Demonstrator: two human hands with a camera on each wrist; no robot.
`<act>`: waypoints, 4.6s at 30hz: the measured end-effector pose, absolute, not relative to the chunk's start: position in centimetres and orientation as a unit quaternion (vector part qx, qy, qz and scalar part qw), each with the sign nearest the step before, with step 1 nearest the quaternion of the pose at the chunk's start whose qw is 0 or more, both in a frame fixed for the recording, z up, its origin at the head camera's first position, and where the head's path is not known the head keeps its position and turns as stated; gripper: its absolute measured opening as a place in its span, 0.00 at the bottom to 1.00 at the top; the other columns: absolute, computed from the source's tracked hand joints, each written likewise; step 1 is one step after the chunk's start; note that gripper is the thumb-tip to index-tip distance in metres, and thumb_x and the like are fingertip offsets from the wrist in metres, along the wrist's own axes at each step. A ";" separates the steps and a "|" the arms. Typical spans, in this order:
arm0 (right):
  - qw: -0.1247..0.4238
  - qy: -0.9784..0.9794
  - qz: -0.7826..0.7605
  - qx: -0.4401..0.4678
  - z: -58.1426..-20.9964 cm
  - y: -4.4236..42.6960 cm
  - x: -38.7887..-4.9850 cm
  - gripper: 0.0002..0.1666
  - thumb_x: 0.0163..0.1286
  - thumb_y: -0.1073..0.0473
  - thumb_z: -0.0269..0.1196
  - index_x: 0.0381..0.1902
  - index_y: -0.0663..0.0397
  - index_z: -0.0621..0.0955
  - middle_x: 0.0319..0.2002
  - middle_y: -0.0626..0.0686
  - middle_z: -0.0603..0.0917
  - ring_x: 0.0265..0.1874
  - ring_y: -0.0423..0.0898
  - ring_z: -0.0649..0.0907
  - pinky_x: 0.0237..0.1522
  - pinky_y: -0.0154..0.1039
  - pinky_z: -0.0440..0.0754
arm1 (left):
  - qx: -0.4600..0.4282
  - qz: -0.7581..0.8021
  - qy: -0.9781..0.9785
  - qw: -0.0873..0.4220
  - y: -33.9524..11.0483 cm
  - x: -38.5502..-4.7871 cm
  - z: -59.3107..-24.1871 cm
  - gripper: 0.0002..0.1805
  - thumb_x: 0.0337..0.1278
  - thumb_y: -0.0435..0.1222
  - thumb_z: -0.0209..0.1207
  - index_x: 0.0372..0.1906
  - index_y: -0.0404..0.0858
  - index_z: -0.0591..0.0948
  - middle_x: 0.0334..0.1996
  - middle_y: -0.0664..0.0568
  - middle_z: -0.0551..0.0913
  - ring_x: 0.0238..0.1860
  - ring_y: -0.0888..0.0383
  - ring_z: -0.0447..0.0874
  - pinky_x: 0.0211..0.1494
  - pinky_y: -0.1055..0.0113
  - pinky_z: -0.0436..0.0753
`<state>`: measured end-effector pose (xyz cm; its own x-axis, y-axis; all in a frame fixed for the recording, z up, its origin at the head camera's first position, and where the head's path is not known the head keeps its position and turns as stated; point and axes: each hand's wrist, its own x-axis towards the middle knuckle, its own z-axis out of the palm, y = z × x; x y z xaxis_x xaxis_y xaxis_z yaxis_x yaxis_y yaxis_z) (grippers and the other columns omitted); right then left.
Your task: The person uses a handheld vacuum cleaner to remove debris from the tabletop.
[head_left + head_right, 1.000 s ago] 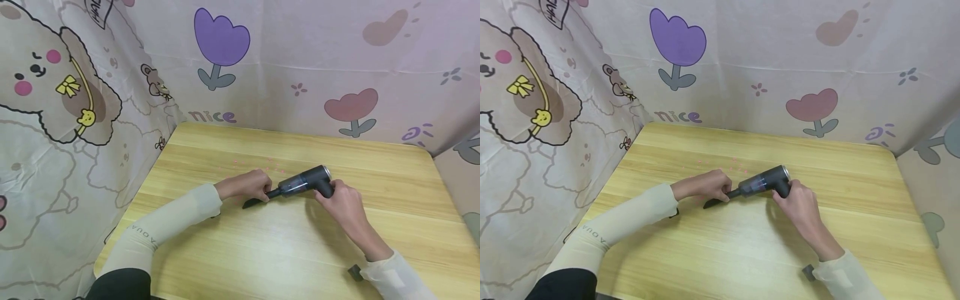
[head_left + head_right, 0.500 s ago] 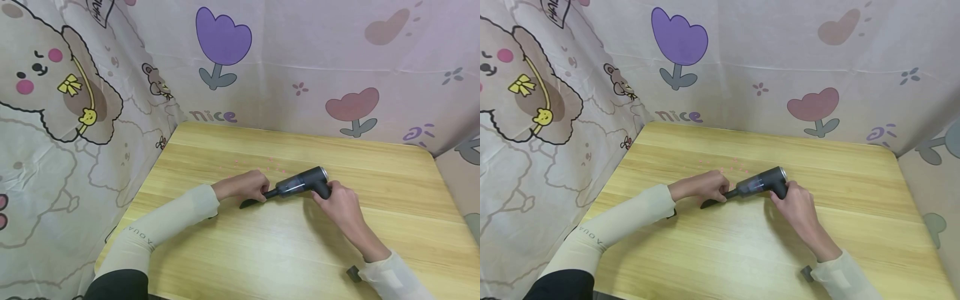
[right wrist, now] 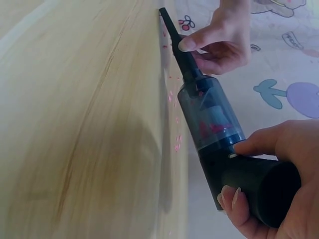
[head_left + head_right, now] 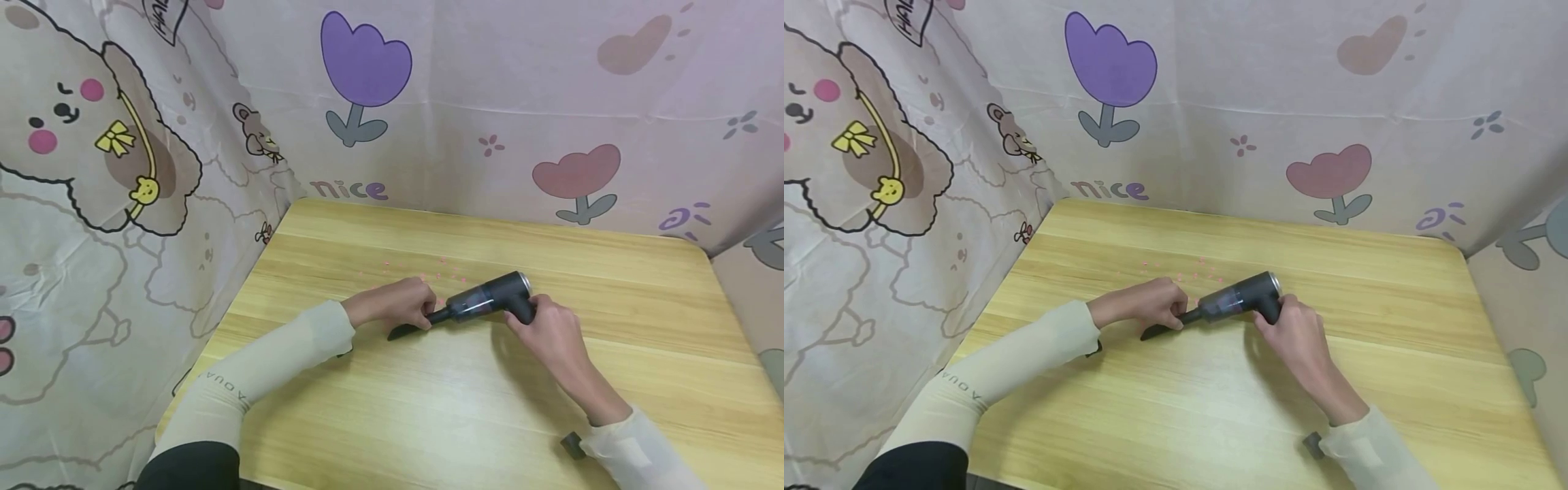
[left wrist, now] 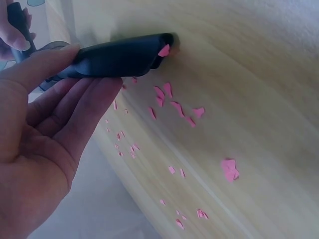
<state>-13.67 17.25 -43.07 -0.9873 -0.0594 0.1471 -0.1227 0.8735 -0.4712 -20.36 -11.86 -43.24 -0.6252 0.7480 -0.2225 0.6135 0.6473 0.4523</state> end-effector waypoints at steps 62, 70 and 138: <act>0.064 -0.971 0.230 0.029 -41.6 17.5 -15.0 0.34 0.65 0.48 0.71 0.47 0.80 0.79 0.30 0.70 0.84 0.22 0.55 0.79 0.22 0.39 0.70 | 0.384 0.176 0.886 0.189 -11.1 -22.1 -43.4 0.06 0.61 0.37 0.71 0.36 0.39 0.88 0.32 0.54 0.89 0.29 0.66 0.80 0.39 0.76 0.81; 0.081 -0.970 0.224 0.038 -41.3 18.1 -15.1 0.33 0.64 0.49 0.71 0.43 0.81 0.79 0.27 0.70 0.83 0.20 0.55 0.79 0.21 0.38 0.69 | 0.386 0.185 0.884 0.189 -10.5 -22.3 -43.3 0.06 0.62 0.38 0.70 0.36 0.38 0.88 0.31 0.54 0.88 0.26 0.66 0.78 0.35 0.77 0.78; 0.044 -0.972 0.226 0.041 -39.6 16.3 -18.8 0.27 0.63 0.49 0.69 0.36 0.73 0.78 0.23 0.61 0.78 0.21 0.54 0.76 0.18 0.37 0.68 | 0.386 0.195 0.886 0.169 -12.2 -23.9 -43.7 0.08 0.64 0.38 0.69 0.40 0.36 0.88 0.34 0.51 0.90 0.31 0.64 0.84 0.41 0.75 0.83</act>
